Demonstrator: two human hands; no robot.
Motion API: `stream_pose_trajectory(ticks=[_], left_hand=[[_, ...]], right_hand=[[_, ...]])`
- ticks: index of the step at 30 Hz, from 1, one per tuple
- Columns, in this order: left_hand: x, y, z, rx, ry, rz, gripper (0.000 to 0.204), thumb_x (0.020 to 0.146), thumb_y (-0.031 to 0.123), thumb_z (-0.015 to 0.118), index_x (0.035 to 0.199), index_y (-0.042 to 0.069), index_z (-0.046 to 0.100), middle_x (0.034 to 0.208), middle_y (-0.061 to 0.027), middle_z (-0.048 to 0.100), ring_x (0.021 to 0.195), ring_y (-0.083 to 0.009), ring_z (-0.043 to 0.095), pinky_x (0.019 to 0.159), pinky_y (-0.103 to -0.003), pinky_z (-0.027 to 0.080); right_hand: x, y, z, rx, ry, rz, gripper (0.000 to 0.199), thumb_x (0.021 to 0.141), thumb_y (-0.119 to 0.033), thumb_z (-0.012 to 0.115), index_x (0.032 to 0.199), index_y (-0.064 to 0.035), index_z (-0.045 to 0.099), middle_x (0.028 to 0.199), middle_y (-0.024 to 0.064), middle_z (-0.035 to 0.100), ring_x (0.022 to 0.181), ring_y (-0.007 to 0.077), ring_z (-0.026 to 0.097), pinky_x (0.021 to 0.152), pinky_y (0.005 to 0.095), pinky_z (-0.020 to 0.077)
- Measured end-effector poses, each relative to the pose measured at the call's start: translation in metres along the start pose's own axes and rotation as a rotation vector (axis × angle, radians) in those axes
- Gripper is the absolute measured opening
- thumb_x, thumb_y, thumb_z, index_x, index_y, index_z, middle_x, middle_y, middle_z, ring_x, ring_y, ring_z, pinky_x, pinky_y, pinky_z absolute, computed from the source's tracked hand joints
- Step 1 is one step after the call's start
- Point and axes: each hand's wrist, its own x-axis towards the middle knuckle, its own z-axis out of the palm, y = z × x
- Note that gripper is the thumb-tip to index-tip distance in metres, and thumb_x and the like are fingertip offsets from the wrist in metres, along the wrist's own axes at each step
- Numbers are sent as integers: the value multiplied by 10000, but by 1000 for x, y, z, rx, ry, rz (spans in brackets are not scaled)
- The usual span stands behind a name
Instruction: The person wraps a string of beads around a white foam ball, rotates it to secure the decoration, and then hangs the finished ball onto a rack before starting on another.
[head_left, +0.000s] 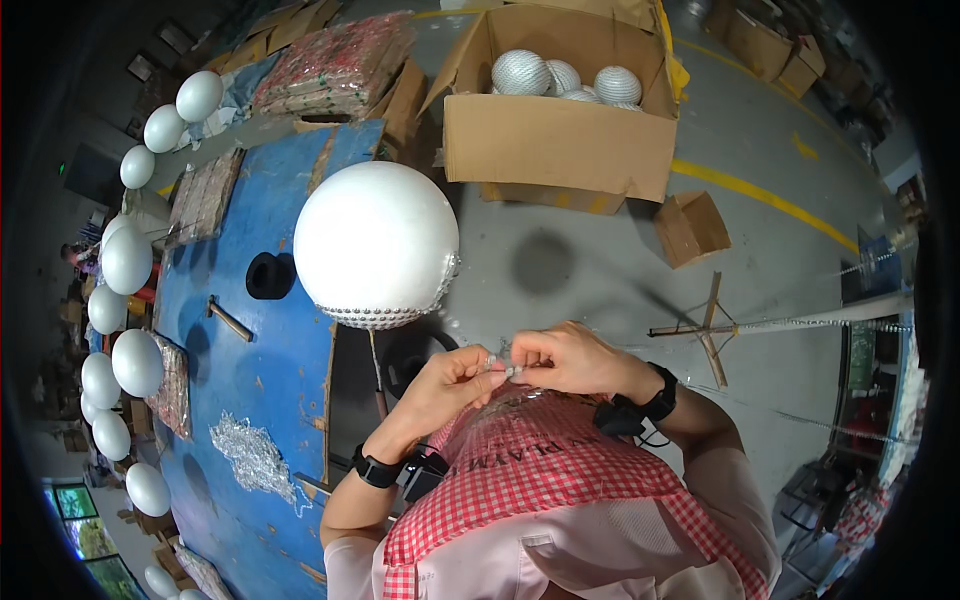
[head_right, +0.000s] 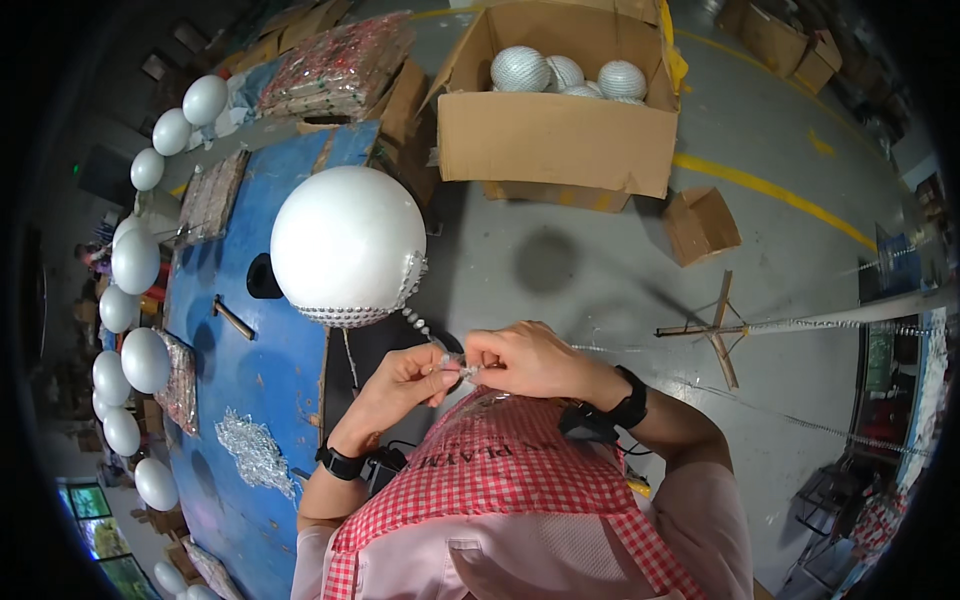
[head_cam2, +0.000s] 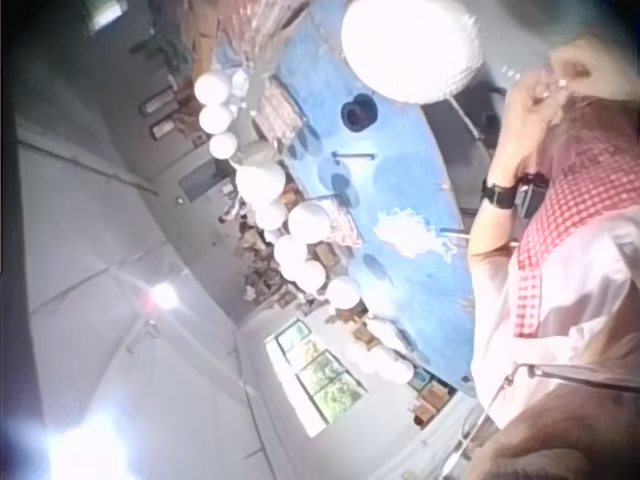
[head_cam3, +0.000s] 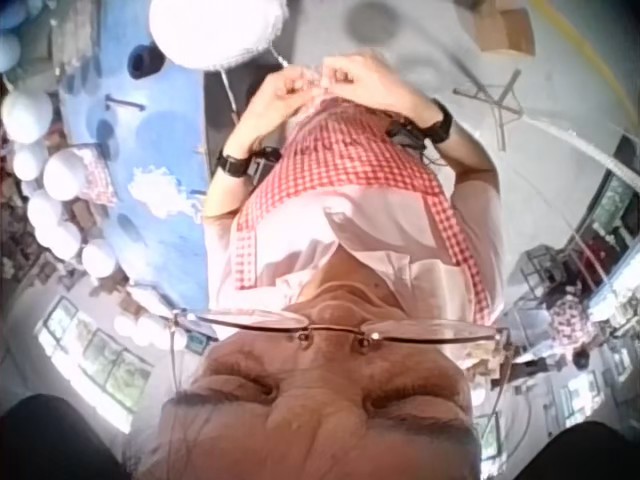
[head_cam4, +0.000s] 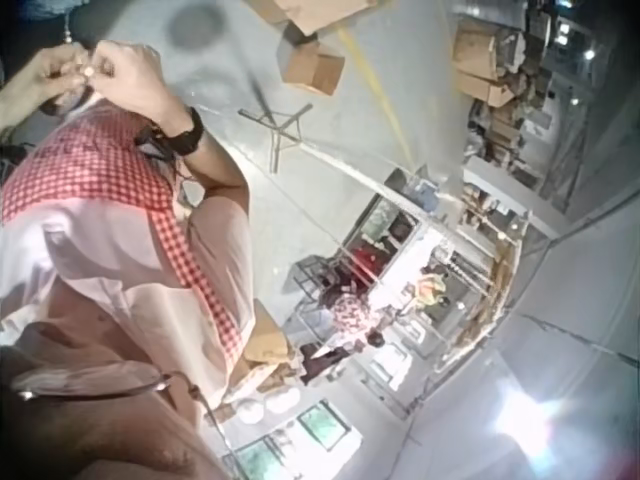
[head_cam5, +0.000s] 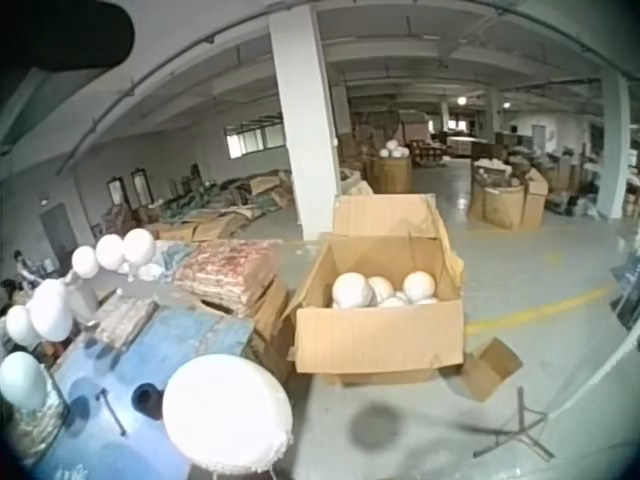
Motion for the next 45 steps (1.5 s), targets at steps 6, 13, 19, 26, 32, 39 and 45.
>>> stream_pose_trajectory(ticks=[6,13,19,26,32,39,45], left_hand=[[-18,10,0,-72,91,24,171,952,137,590,819,30,601,644,36,554,607,-21,492,557,-182,374],[-22,6,-5,-124,195,100,185,952,134,589,803,25,590,648,29,561,595,-26,497,562,-183,385],[-8,-11,-2,-95,155,10,217,951,159,598,777,31,577,645,29,558,608,-25,508,569,-186,397],[-7,-17,-1,11,167,-60,215,947,148,600,767,35,571,647,49,542,607,-18,483,569,-194,389],[-10,-21,-2,-35,155,-41,215,944,137,602,761,31,567,640,56,535,609,-10,463,563,-191,366],[-13,-16,-2,-25,121,-11,193,948,136,595,788,29,592,667,58,552,644,3,481,578,-183,380],[-2,-26,5,567,188,354,252,895,159,632,1079,-10,657,810,-110,657,717,-221,643,684,-312,505]], right_hand=[[-12,73,2,95,-179,17,196,835,-184,667,914,-8,630,766,119,655,699,181,613,656,312,464],[-30,117,0,427,-170,191,197,912,-160,593,941,20,669,826,57,685,761,101,588,705,270,465],[-28,79,-12,579,-73,227,177,943,-88,543,906,45,653,910,98,694,790,136,636,731,262,499],[-40,65,-23,483,43,54,214,945,-144,529,865,29,626,827,53,683,731,94,603,683,245,473],[-42,110,-32,420,198,141,244,932,-148,525,778,21,610,762,55,666,707,99,604,662,253,473],[-46,190,-16,98,343,420,200,866,-153,552,806,19,635,725,112,647,660,158,601,641,300,474],[-23,169,7,-413,273,453,231,857,-219,587,947,-13,641,821,164,663,789,304,646,739,383,493]])
